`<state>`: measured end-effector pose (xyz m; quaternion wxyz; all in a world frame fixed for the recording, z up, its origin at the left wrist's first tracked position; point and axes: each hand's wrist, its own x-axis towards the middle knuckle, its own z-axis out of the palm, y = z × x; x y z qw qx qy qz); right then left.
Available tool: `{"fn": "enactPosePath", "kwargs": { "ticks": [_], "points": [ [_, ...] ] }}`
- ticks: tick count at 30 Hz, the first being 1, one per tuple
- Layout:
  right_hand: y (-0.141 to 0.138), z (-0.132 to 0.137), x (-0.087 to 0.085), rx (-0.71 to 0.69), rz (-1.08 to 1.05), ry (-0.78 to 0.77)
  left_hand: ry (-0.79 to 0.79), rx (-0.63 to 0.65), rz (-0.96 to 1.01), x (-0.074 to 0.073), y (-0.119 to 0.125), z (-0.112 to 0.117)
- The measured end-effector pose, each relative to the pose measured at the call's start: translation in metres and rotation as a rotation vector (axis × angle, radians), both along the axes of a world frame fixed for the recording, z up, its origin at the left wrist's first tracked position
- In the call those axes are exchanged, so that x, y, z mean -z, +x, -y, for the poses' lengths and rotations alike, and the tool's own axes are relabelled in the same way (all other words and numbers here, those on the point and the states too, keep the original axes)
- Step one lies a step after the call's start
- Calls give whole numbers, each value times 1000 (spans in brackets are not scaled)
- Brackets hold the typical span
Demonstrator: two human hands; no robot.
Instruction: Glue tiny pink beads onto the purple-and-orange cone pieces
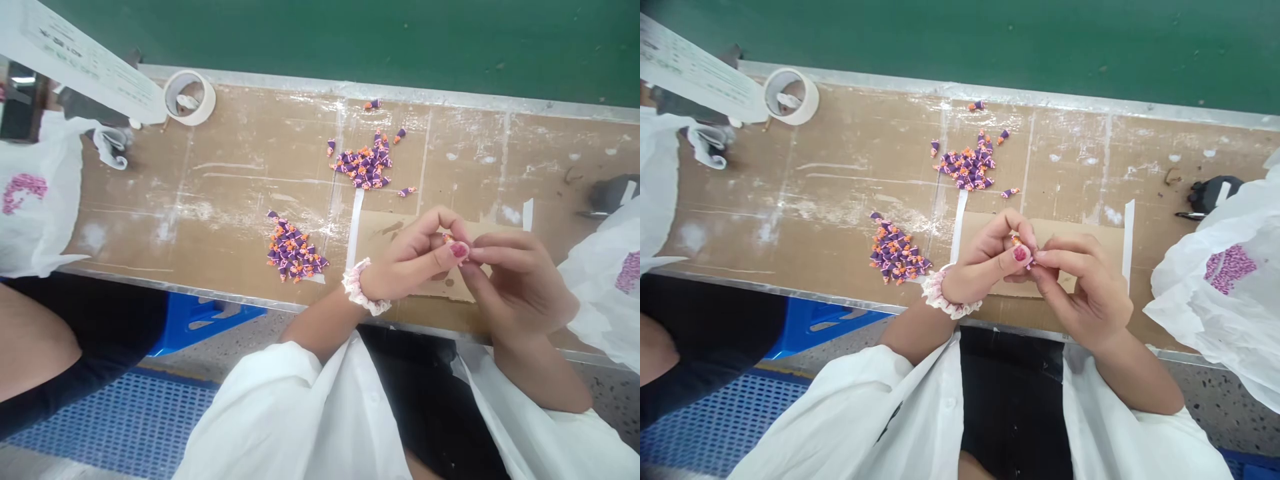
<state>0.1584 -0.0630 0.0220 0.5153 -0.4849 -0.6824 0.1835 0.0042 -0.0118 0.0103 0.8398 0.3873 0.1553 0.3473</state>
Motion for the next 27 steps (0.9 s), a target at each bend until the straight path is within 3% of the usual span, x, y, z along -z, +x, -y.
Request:
{"fn": "enactPosePath", "kwargs": {
  "ticks": [4, 14, 27],
  "points": [
    [-2, 3, 3, -14, 38, 4, 72, -41, 22, 0, -3, -1],
    [-10, 10, 3, -27, -188, -115, 221, -71, 23, -3, -7, -1],
    [-8, 8, 0, -67, -229, -129, 163, -64, -51, -5, -5, 2]
  ]
}}
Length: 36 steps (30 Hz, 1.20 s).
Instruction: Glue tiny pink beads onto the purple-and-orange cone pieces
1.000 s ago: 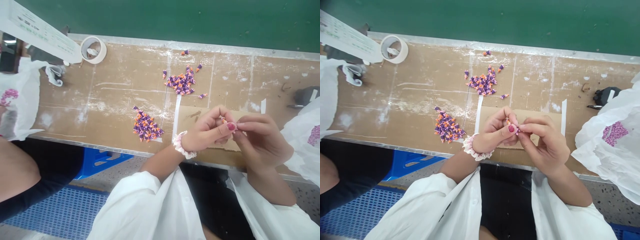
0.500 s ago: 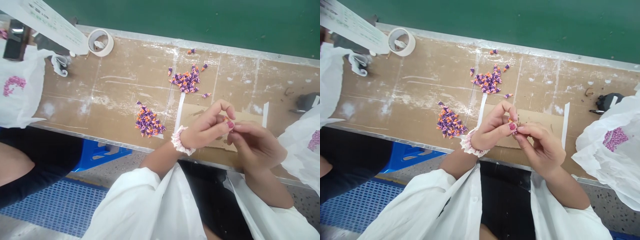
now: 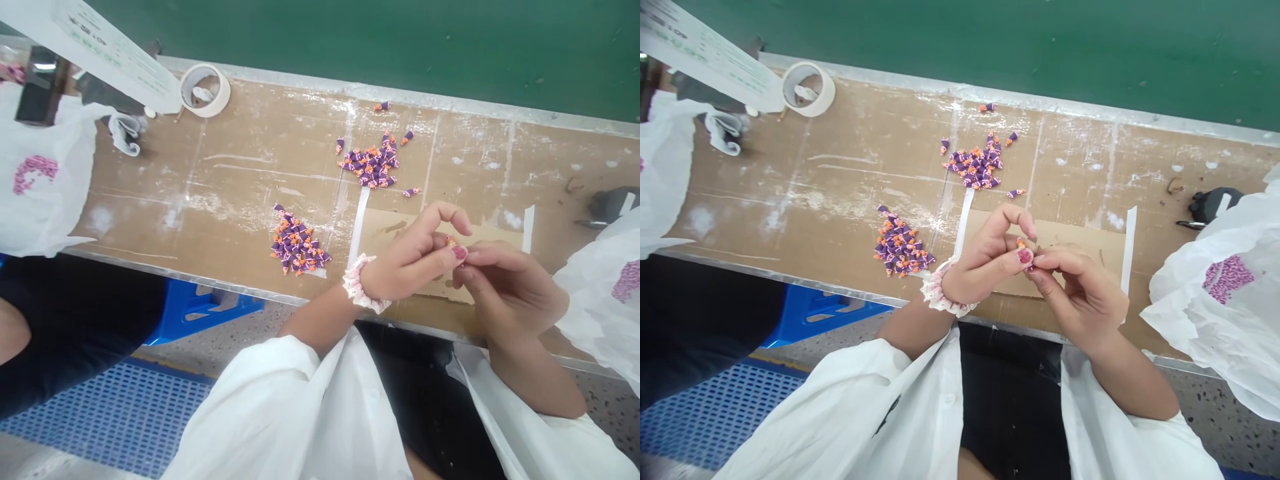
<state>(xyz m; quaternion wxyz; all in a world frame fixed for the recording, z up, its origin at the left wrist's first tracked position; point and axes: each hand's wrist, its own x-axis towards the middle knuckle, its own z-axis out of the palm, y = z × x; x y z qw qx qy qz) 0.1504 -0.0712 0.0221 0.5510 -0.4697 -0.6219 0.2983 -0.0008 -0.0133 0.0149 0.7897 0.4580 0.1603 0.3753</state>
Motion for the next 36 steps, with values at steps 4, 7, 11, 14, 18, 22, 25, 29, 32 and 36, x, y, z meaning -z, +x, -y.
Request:
{"fn": "enactPosePath", "kwargs": {
  "ticks": [4, 7, 11, 14, 18, 22, 25, 29, 32, 36],
  "points": [
    [0, 2, -3, -6, -6, -41, -31, 17, -2, -1, 1, 3],
    [-1, 3, -6, 5, -14, -77, -43, 15, -23, -2, 2, 7],
    [1, 0, -7, 12, 9, -155, 87, -109, -256, -2, -7, -4],
    [5, -3, -6, 15, 81, -125, 381, -276, -775, 2, -28, -30],
    [7, -4, -4, 71, 156, -84, 749, -401, -1390, 15, -64, -69],
    [4, -5, -3, 49, 181, -54, 888, -384, -1418, 37, -85, -88],
    [3, -6, -1, 51, 206, -35, 860, -411, -1453, 51, -87, -91],
    [4, -8, -1, 62, 215, -22, 684, -341, -1576, 58, -76, -89],
    [5, -8, -2, 59, 211, -14, 644, -332, -1635, 56, -63, -90],
    [5, -8, -1, 64, 220, -15, 649, -352, -1679, 51, -43, -94]
  ]
}}
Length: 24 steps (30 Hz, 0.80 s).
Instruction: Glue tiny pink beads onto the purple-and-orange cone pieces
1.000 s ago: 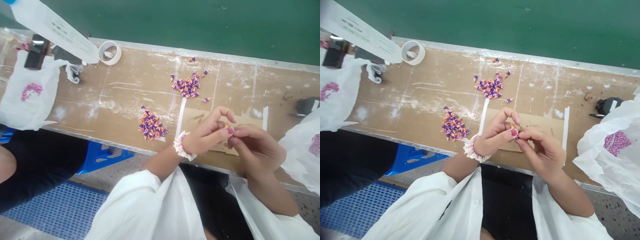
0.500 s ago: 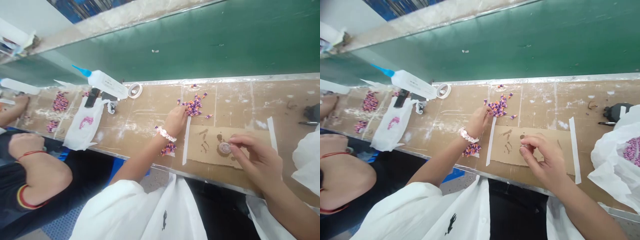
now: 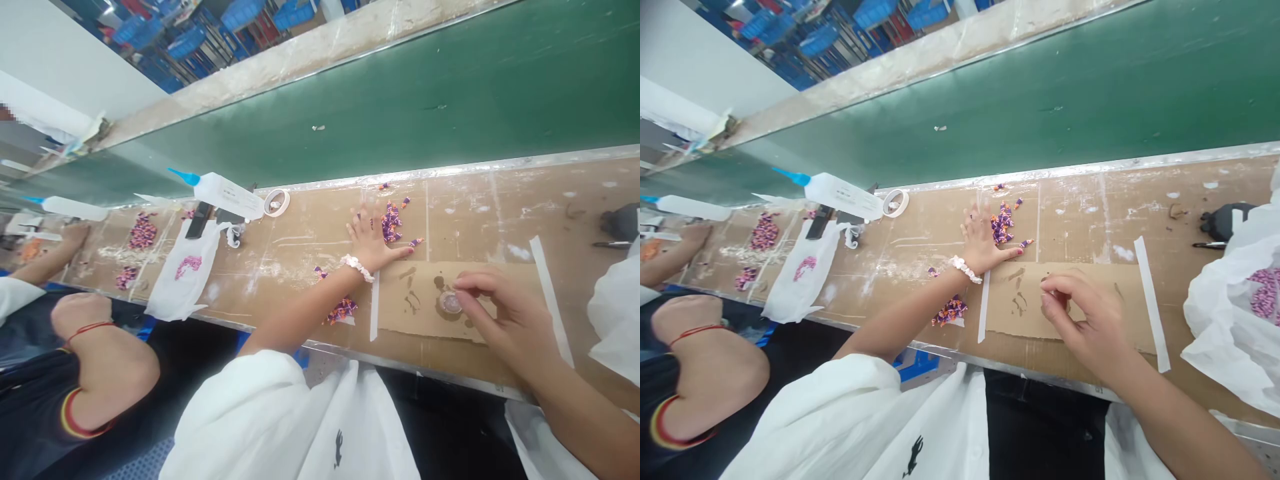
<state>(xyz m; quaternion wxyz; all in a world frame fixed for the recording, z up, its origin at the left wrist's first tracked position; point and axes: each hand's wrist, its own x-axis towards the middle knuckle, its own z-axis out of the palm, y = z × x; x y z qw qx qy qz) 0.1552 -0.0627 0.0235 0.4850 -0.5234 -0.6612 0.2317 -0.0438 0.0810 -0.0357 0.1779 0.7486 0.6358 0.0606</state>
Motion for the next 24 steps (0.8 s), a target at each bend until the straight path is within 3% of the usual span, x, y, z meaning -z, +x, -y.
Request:
{"fn": "enactPosePath", "kwargs": {
  "ticks": [7, 12, 16, 18, 21, 24],
  "points": [
    [1, -1, 1, 43, 20, -18, 42, 80, -91, 0, 30, -3],
    [0, -3, 1, 33, 32, 14, 7, 48, -122, -4, 20, -14],
    [-1, -3, 2, 9, 29, 41, -23, 0, -46, -9, 11, -45],
    [-1, -4, 3, 13, 38, 46, -63, 89, -36, -10, 11, -67],
    [0, -6, 3, 45, 63, 29, -63, 348, -55, -12, 13, -96],
    [2, -7, 1, 64, 66, -5, -53, 541, -56, -14, 10, -107]
  ]
}}
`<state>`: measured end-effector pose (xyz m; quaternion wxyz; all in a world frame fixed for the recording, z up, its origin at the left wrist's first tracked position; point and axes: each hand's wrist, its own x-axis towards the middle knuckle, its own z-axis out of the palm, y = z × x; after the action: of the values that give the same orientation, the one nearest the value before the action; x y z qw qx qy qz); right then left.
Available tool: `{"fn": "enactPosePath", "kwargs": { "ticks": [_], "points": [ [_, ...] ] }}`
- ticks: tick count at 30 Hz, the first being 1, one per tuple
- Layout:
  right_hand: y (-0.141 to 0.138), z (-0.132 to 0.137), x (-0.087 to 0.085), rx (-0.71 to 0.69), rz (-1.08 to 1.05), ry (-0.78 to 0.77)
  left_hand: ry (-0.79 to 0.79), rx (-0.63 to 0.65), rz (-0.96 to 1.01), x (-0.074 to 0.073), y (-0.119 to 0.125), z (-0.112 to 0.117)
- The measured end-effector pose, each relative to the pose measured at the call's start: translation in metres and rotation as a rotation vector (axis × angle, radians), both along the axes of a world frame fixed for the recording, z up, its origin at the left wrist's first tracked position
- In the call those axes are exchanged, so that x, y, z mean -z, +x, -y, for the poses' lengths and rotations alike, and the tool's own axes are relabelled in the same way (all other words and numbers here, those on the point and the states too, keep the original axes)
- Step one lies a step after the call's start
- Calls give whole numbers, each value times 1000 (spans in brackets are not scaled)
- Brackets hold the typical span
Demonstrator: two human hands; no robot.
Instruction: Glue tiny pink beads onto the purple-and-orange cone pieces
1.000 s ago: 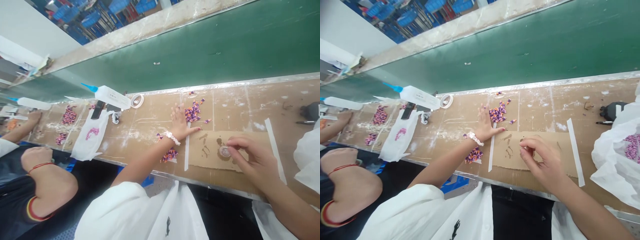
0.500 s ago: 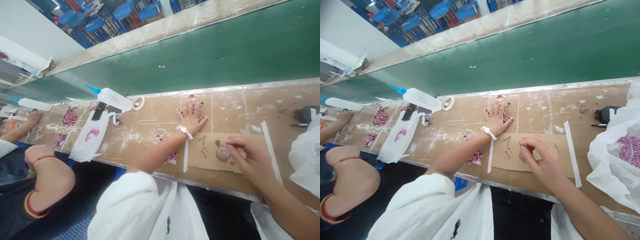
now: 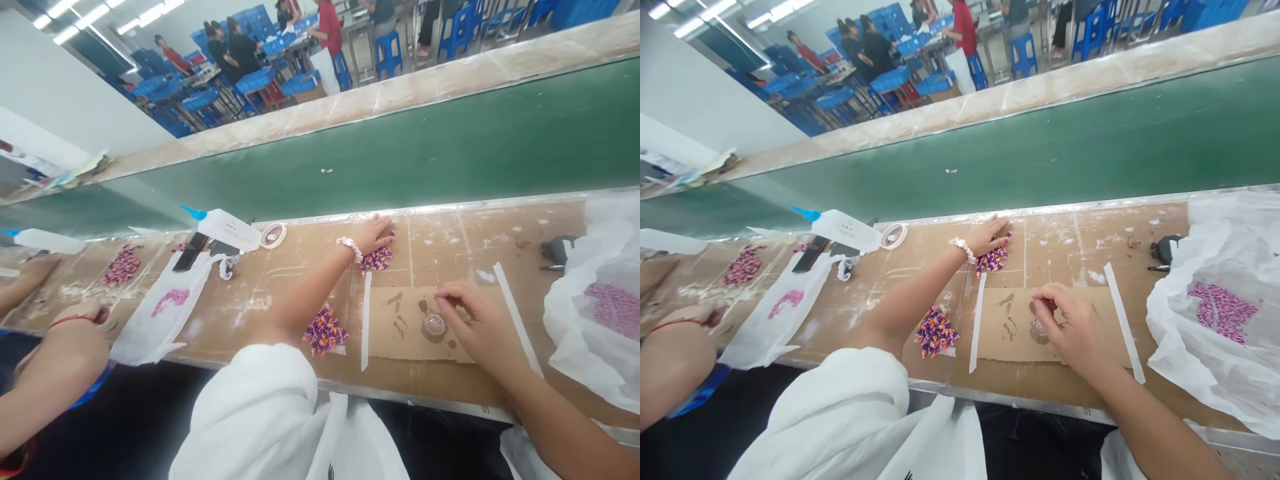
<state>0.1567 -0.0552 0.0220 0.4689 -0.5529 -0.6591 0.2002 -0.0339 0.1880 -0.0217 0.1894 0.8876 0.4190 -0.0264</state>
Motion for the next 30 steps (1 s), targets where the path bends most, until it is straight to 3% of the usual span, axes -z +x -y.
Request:
{"fn": "enactPosePath", "kwargs": {
  "ticks": [4, 8, 12, 14, 16, 18, 20, 23, 26, 30],
  "points": [
    [0, -2, -3, 5, -24, 3, 34, 143, -18, -6, -24, 13],
    [-6, -2, -7, -16, -22, 171, 135, 149, -45, -10, -47, 25],
    [-12, 6, -24, 19, 84, 259, 211, 249, -64, -7, -29, 19],
    [-2, 15, -32, 84, 260, 229, 228, 324, -82, -5, -14, 17],
    [25, 25, -36, 211, 535, 71, 250, 358, -104, -5, -7, 18],
    [69, 33, -33, 357, 602, -47, 271, 353, -122, -6, -10, 22],
    [122, 37, -24, 496, 648, -194, 291, 345, -117, -9, -23, 32],
    [188, 39, -1, 557, 720, -434, 353, 356, 4, -15, -49, 57],
    [217, 41, 22, 575, 805, -592, 385, 342, 132, -20, -73, 93],
    [224, 44, 45, 570, 925, -699, 347, 291, 233, -21, -101, 132]
  ]
}}
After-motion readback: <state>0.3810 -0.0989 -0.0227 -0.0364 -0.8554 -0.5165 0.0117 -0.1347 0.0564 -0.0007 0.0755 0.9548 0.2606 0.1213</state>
